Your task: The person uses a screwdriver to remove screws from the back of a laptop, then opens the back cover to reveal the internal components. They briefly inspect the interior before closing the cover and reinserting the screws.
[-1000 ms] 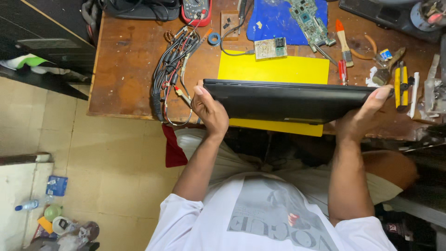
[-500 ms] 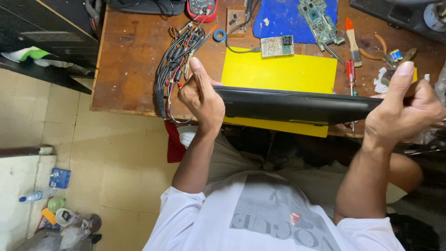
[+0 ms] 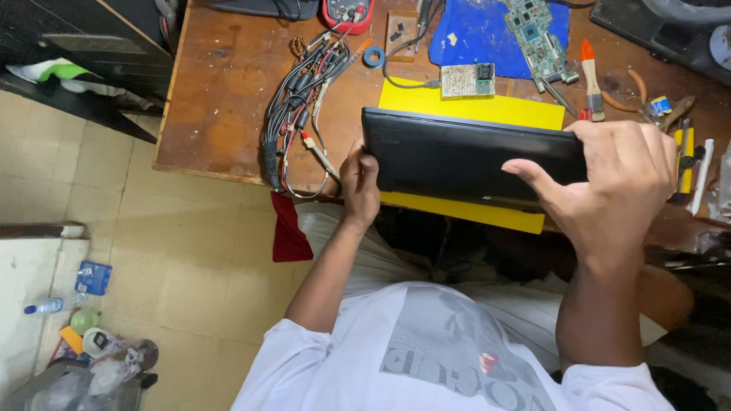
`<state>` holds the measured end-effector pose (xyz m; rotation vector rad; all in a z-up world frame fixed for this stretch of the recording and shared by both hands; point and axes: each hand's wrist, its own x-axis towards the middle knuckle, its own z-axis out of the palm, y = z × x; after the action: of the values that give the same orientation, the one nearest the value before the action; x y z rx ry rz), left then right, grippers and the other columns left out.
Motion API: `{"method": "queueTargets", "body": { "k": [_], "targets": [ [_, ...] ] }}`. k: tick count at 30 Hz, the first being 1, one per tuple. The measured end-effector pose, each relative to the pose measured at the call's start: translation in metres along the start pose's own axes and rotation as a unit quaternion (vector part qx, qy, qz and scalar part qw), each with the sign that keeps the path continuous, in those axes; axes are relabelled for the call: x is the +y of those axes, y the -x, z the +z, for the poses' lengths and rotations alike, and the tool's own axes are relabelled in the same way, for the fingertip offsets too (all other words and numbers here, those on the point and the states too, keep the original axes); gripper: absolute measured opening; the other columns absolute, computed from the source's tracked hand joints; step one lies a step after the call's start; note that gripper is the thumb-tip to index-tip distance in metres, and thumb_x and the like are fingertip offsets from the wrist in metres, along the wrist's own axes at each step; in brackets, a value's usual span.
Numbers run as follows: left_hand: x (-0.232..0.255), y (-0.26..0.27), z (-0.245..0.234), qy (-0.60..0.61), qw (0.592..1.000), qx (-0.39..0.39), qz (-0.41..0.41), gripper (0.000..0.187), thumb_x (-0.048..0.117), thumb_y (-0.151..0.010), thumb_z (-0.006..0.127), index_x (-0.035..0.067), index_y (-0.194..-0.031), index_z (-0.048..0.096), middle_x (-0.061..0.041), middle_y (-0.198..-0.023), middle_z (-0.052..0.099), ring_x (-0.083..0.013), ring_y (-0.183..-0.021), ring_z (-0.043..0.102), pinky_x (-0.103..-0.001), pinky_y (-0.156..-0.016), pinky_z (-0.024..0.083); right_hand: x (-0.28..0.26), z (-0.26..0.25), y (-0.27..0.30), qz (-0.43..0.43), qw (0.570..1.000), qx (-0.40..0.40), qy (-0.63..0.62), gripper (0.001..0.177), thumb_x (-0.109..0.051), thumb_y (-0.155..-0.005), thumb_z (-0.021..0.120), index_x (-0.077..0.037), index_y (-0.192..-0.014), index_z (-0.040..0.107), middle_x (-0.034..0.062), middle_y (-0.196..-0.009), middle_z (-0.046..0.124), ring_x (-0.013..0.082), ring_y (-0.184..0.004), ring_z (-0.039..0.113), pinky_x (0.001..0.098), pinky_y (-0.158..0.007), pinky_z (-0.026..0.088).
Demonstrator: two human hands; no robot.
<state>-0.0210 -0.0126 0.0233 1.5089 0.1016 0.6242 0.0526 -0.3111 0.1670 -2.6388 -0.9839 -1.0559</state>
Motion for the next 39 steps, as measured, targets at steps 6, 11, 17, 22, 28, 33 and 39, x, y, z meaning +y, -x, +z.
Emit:
{"method": "queueTargets", "body": {
  "k": [6, 11, 17, 22, 28, 33, 39],
  "targets": [
    [0.045, 0.003, 0.003, -0.137, 0.99, 0.024, -0.004, 0.065, 0.074, -0.105, 0.039, 0.013, -0.09, 0.056, 0.003, -0.071, 0.049, -0.0139, -0.065, 0.043, -0.034, -0.062, 0.031, 0.02, 0.057, -0.024, -0.058, 0.998, 0.007, -0.035, 0.102, -0.104, -0.098, 0.091, -0.01, -0.085, 0.055, 0.0052, -0.08, 0.057, 0.0276, -0.07, 0.059, 0.0431, -0.067, 0.04],
    [0.134, -0.004, -0.008, -0.092, 0.982, -0.162, -0.029, 0.045, 0.054, -0.108, 0.052, 0.01, -0.122, 0.05, 0.004, -0.082, 0.046, -0.0111, -0.073, 0.042, -0.028, -0.067, 0.036, 0.052, 0.071, -0.045, -0.017, 0.978, -0.048, -0.203, 0.082, -0.081, -0.098, 0.077, -0.001, -0.086, 0.064, 0.0094, -0.075, 0.053, 0.0268, -0.069, 0.052, 0.0437, -0.069, 0.035],
    [0.174, -0.009, 0.016, 0.033, 0.969, -0.244, -0.029, 0.069, 0.031, -0.112, 0.056, 0.001, -0.169, 0.032, -0.015, -0.17, 0.049, -0.0242, -0.161, 0.046, -0.035, -0.139, 0.033, 0.053, 0.115, -0.077, 0.035, 0.914, -0.115, -0.387, 0.08, -0.084, -0.099, 0.04, -0.01, -0.069, 0.031, -0.0019, -0.067, 0.026, 0.0156, -0.064, 0.024, 0.038, -0.062, 0.015],
    [0.178, -0.011, 0.042, 0.108, 0.975, -0.179, -0.071, 0.072, 0.02, -0.107, 0.062, 0.002, -0.17, 0.032, -0.013, -0.174, 0.043, -0.0203, -0.162, 0.042, -0.032, -0.14, 0.027, 0.07, 0.185, -0.069, 0.028, 0.893, -0.138, -0.427, 0.085, -0.08, -0.11, 0.03, -0.01, -0.08, 0.067, -0.0027, -0.073, 0.048, 0.0134, -0.069, 0.04, 0.0367, -0.063, 0.025],
    [0.16, -0.022, 0.058, 0.074, 0.98, -0.123, -0.138, 0.09, 0.03, -0.097, 0.063, -0.008, -0.169, 0.023, -0.023, -0.177, 0.03, -0.0237, -0.16, 0.036, -0.03, -0.131, 0.021, 0.036, 0.166, -0.087, 0.185, 0.8, -0.221, -0.527, 0.075, -0.093, -0.091, 0.049, -0.023, -0.066, 0.037, -0.0088, -0.065, 0.034, 0.0069, -0.064, 0.03, 0.0275, -0.06, 0.021],
    [0.158, -0.029, 0.062, 0.057, 0.981, -0.1, -0.158, 0.093, 0.033, -0.095, 0.062, -0.008, -0.17, 0.024, -0.021, -0.17, 0.04, -0.0054, -0.113, 0.059, -0.026, -0.13, 0.022, 0.0, 0.121, -0.135, 0.123, 0.789, -0.261, -0.543, 0.083, -0.091, -0.099, 0.014, -0.017, -0.082, 0.049, -0.0037, -0.079, 0.049, 0.0125, -0.074, 0.045, 0.031, -0.074, 0.036],
    [0.171, -0.034, 0.064, 0.062, 0.981, -0.098, -0.158, 0.089, 0.029, -0.094, 0.061, -0.003, -0.172, 0.032, 0.001, -0.133, 0.061, -0.003, -0.054, 0.019, -0.019, -0.051, 0.029, -0.063, 0.073, -0.19, 0.237, 0.742, -0.247, -0.577, 0.054, -0.054, -0.113, 0.054, -0.013, -0.085, 0.073, 0.0001, -0.08, 0.075, 0.0025, -0.067, 0.065, 0.0159, -0.062, 0.049]
  ]
}}
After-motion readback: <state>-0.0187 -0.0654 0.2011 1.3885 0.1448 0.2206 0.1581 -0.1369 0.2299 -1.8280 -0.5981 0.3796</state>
